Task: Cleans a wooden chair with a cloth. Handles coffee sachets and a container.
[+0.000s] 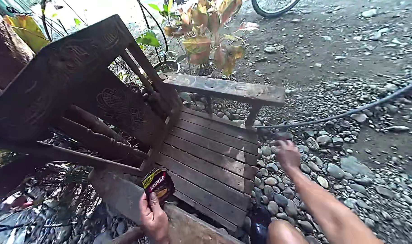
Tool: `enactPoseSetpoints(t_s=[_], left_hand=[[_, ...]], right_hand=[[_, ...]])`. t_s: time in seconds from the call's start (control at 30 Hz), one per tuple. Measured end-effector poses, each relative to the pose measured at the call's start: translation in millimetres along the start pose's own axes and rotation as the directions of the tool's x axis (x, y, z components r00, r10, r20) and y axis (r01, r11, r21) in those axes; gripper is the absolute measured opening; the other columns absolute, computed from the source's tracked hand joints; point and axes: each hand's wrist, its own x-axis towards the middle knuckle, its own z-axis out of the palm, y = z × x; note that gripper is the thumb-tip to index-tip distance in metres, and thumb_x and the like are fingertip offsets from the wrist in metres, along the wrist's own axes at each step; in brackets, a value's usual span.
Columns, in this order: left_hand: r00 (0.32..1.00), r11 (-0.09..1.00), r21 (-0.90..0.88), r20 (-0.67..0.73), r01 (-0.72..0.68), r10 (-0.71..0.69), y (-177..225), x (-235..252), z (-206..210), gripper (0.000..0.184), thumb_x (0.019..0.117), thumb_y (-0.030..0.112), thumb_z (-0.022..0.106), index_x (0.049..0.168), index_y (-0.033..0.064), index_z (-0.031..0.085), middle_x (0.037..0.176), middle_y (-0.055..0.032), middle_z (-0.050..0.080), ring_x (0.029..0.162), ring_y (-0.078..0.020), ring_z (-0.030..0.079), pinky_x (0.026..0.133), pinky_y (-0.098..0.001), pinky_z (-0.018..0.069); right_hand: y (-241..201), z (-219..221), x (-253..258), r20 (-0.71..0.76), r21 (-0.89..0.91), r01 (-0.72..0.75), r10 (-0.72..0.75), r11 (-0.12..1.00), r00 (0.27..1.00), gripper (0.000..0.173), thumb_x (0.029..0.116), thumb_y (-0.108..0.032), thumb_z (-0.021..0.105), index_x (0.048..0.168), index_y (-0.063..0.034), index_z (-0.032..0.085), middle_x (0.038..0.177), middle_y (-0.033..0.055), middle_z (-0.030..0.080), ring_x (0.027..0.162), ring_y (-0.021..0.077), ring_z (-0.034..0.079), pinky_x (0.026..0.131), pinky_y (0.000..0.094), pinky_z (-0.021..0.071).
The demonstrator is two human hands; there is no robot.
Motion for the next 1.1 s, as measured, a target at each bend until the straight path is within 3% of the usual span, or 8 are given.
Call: enactPoseSetpoints(t_s=[0.13,0.33,0.4,0.57,0.77,0.87,1.0,1.1], left_hand=[[0.999,1.000,-0.031,-0.041,-0.001,-0.001,-1.2,-3.7,4.2,0.028,0.1025,0.001,0.046,0.115,-0.0222,0.053,0.098,-0.0092,0.066,0.092,0.0136,0.062,0.087,-0.0074,0.0505],[0.999,0.999,-0.046,-0.028,0.015,-0.017,-1.5,-6.2,1.9,0.023,0.0999,-0.002,0.047,0.113,-0.0202,0.055,0.095,-0.0017,0.068,0.090,0.0130,0.064,0.085,-0.0100,0.0537],[0.999,0.997,-0.071,-0.031,0.008,-0.010,-3.2,-6.0,-0.9,0.021,0.1003,-0.003,0.047,0.112,-0.0175,0.056,0.096,0.0043,0.069,0.092,0.0128,0.064,0.087,-0.0110,0.0544],[1.000,0.994,-0.106,-0.006,-0.006,0.005,-9.7,-5.4,-5.9,0.017,0.1022,-0.003,0.045,0.112,-0.0058,0.059,0.099,0.0145,0.070,0.096,0.0112,0.065,0.090,-0.0144,0.0558],[0.998,0.994,-0.113,0.067,0.006,0.002,-5.7,-5.8,-7.7,0.017,0.1016,-0.003,0.045,0.110,-0.0103,0.059,0.098,0.0110,0.071,0.096,0.0111,0.065,0.090,-0.0139,0.0555],[0.995,0.993,-0.110,0.099,0.032,-0.021,-4.2,-7.0,-5.0,0.018,0.1015,-0.003,0.045,0.110,-0.0134,0.058,0.097,0.0078,0.071,0.095,0.0113,0.065,0.090,-0.0139,0.0553],[0.993,0.993,-0.116,0.116,0.012,0.001,-7.6,-5.7,-6.1,0.018,0.1013,-0.004,0.045,0.110,-0.0145,0.057,0.097,0.0083,0.070,0.095,0.0123,0.065,0.090,-0.0131,0.0547],[0.994,0.992,-0.128,0.111,-0.005,0.019,-10.1,-5.2,-7.8,0.017,0.1011,-0.003,0.046,0.110,-0.0128,0.057,0.097,0.0104,0.070,0.095,0.0120,0.065,0.090,-0.0138,0.0551]], right_hand=[[-75.6,0.1,-55.7,0.108,0.186,0.429,-0.453,0.884,0.885,0.030,0.0940,-0.012,0.062,0.121,0.0012,0.070,0.127,0.0324,0.063,0.117,0.0507,0.062,0.096,0.0644,0.0510],[-207.0,166.4,-194.3,0.574,0.538,0.777,-0.817,0.327,-0.054,0.042,0.0990,-0.019,0.062,0.140,-0.0154,0.062,0.160,0.0140,0.042,0.153,0.0443,0.024,0.115,0.0761,0.0165],[-262.9,191.7,-179.0,0.476,0.541,0.784,-0.880,0.304,0.013,0.041,0.0947,-0.008,0.063,0.135,-0.0088,0.065,0.155,0.0137,0.050,0.151,0.0425,0.031,0.116,0.0744,0.0191],[-309.0,211.9,-46.3,0.471,0.208,0.679,-0.681,0.704,0.562,0.045,0.1048,-0.029,0.048,0.148,-0.0168,0.055,0.163,0.0111,0.038,0.154,0.0391,0.025,0.117,0.0713,0.0168],[-12.1,58.6,-7.4,0.013,-0.042,0.151,-0.151,0.988,0.989,0.035,0.0941,-0.003,0.059,0.128,0.0030,0.067,0.140,0.0314,0.056,0.130,0.0529,0.053,0.103,0.0713,0.0414],[31.2,-14.4,-22.4,-0.109,-0.027,-0.185,0.181,0.982,0.977,0.036,0.1003,-0.006,0.051,0.131,0.0104,0.060,0.138,0.0412,0.050,0.129,0.0597,0.048,0.103,0.0723,0.0375],[-121.9,30.0,-49.6,0.011,0.244,0.305,-0.318,0.920,0.948,0.035,0.0982,-0.012,0.058,0.126,0.0071,0.066,0.135,0.0339,0.058,0.125,0.0504,0.057,0.104,0.0633,0.0456],[-237.9,122.9,-75.0,0.416,0.316,0.541,-0.626,0.779,0.659,0.058,0.0962,-0.032,0.064,0.149,-0.0121,0.054,0.162,0.0207,0.036,0.150,0.0464,0.031,0.114,0.0721,0.0271]])
